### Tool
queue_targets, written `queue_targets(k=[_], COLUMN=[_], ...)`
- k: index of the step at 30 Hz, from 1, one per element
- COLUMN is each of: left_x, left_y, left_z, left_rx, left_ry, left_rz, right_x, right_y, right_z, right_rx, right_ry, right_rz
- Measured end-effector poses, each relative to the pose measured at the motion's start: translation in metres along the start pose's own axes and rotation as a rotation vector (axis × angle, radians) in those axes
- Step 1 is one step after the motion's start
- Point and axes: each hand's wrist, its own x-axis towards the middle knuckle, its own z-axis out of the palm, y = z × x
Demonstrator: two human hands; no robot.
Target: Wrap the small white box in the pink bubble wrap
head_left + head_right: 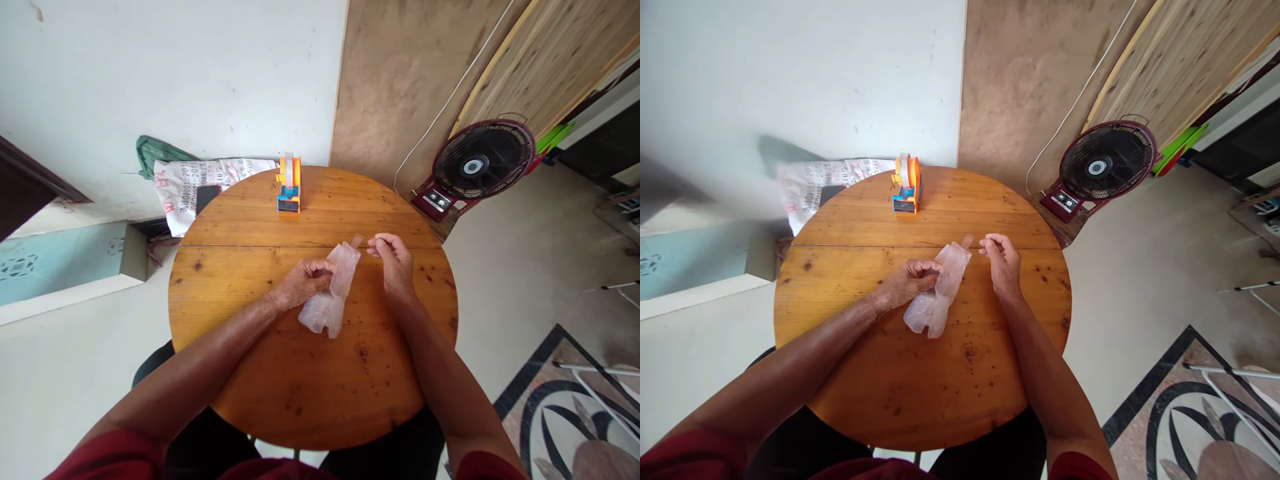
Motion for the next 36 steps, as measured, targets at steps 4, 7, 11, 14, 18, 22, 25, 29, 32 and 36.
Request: queue_targets(k=[4,7,11,14,18,22,25,29,32,36], left_x=[0.002,0.003,-0.001,-0.006,-0.010,-0.005,0.000,-0.001,-0.004,-0.005], left_y=[-0.002,-0.001,-0.001,0.001,0.007,0.013,0.017,0.021,0.022,0.019], left_z=[-0.002,-0.003,0.000,0.002,0.001,-0.007,-0.015,-0.018,-0.016,-0.008], left_rx=[0.043,0.263,0.668,0.870,0.730,0.229,0.039,0.318,0.535,0.733], left_ry=[0.081,0.176,0.248,0.227,0.230,0.315,0.381,0.612,0.548,0.497], left_rz=[0.085,0.221,0.401,0.459,0.454,0.254,0.191,0.360,0.309,0.168], right_x=[-0.016,-0.028,-0.037,-0.039,-0.035,-0.027,-0.022,-0.019,-0.019,-0.025], right_y=[-0.019,-0.026,-0.027,-0.025,-0.018,-0.010,-0.008,-0.007,-0.010,-0.019], right_z=[0.002,0.009,0.021,0.025,0.023,0.025,0.027,0.026,0.026,0.030], right_rx=[-0.138,-0.198,-0.252,-0.295,-0.216,0.212,0.374,0.432,0.470,0.502], right_ry=[-0.095,-0.332,-0.466,-0.474,-0.366,-0.247,-0.239,-0.242,-0.286,-0.437], right_rz=[-0.131,-0.043,0.005,0.002,0.044,0.311,0.422,0.492,0.513,0.540])
